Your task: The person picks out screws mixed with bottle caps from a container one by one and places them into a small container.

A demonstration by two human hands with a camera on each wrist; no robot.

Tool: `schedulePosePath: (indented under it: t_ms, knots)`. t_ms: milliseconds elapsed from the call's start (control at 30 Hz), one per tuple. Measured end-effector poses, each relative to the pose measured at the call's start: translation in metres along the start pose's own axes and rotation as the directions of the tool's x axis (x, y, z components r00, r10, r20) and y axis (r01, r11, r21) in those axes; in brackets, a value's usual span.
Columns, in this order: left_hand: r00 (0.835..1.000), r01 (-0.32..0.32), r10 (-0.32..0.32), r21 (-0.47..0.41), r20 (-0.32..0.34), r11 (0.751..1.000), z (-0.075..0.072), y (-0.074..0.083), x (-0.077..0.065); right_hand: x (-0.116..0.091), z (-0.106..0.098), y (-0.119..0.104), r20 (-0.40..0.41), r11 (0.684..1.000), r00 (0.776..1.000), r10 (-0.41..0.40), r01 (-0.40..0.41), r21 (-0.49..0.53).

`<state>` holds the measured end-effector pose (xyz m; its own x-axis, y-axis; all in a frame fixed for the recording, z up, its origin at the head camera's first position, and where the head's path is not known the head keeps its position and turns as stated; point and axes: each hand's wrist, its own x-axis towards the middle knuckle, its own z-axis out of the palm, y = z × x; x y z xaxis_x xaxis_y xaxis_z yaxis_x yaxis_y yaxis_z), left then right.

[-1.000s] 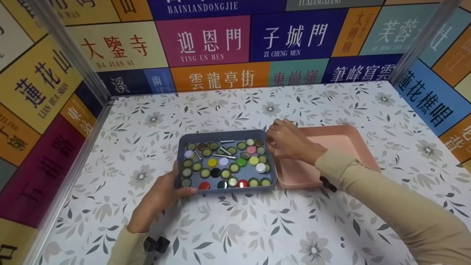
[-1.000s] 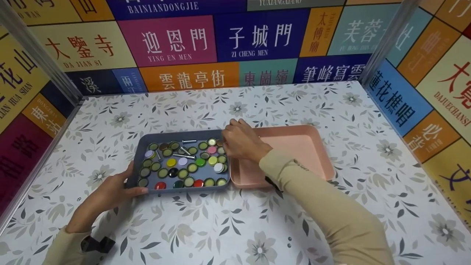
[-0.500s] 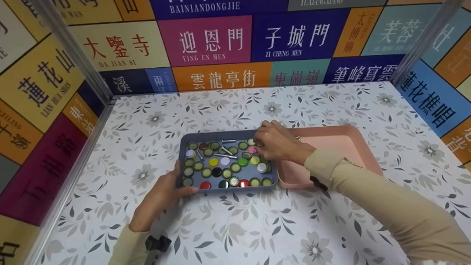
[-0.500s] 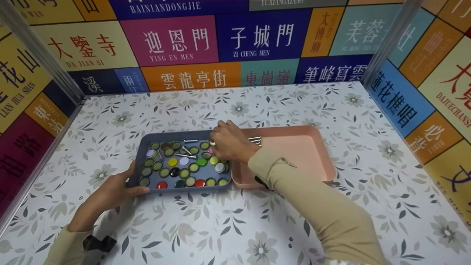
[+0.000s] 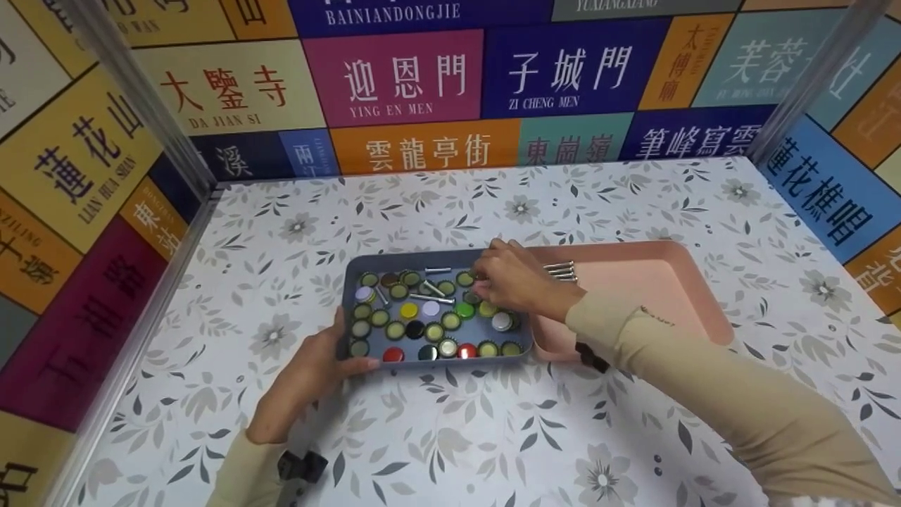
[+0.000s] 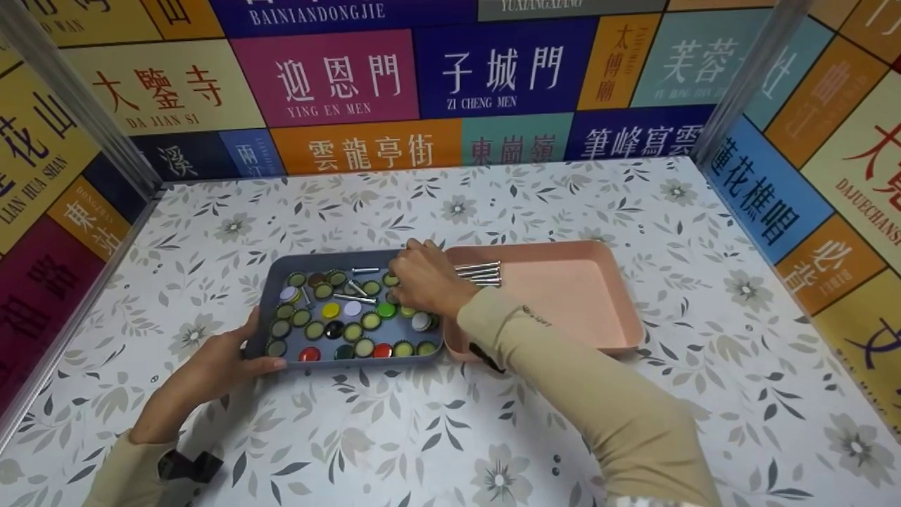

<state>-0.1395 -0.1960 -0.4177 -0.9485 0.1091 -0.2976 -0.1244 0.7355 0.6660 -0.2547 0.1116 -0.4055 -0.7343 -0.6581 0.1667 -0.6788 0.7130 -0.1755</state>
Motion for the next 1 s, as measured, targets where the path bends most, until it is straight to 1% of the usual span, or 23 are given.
schedulePosePath:
  t_ms: [67,267,333,467,567,767,1000]
  knots:
    - [1.000,0.002,-0.002,0.003,0.000,1.000,0.000,0.000,0.000,0.000,0.002,-0.002,0.012,1.000,1.000,0.010,-0.010,0.009]
    - [1.000,0.017,-0.017,0.005,0.003,1.000,0.001,0.001,0.001,0.003,0.004,-0.010,0.059,0.991,0.997,0.042,-0.049,0.121]
    - [1.000,0.025,-0.025,0.007,0.001,1.000,0.001,0.002,0.001,0.005,0.005,-0.012,0.066,0.989,0.997,0.040,-0.049,0.138]
    - [1.000,0.031,-0.031,0.010,-0.003,0.999,0.001,0.002,0.001,0.008,0.007,-0.017,0.067,0.991,0.997,0.033,-0.041,0.124]
    - [1.000,0.024,-0.023,0.005,-0.005,1.000,0.001,0.001,0.000,0.010,0.009,-0.019,0.069,0.993,0.997,0.029,-0.037,0.110]
    - [1.000,-0.021,0.021,-0.004,-0.014,1.000,0.001,0.000,0.000,0.015,0.012,-0.022,0.094,0.996,0.994,0.048,-0.054,0.065]
    - [1.000,-0.016,0.016,-0.012,-0.012,1.000,0.001,-0.001,-0.001,0.017,0.018,-0.028,0.095,0.994,0.992,0.087,-0.093,0.059]
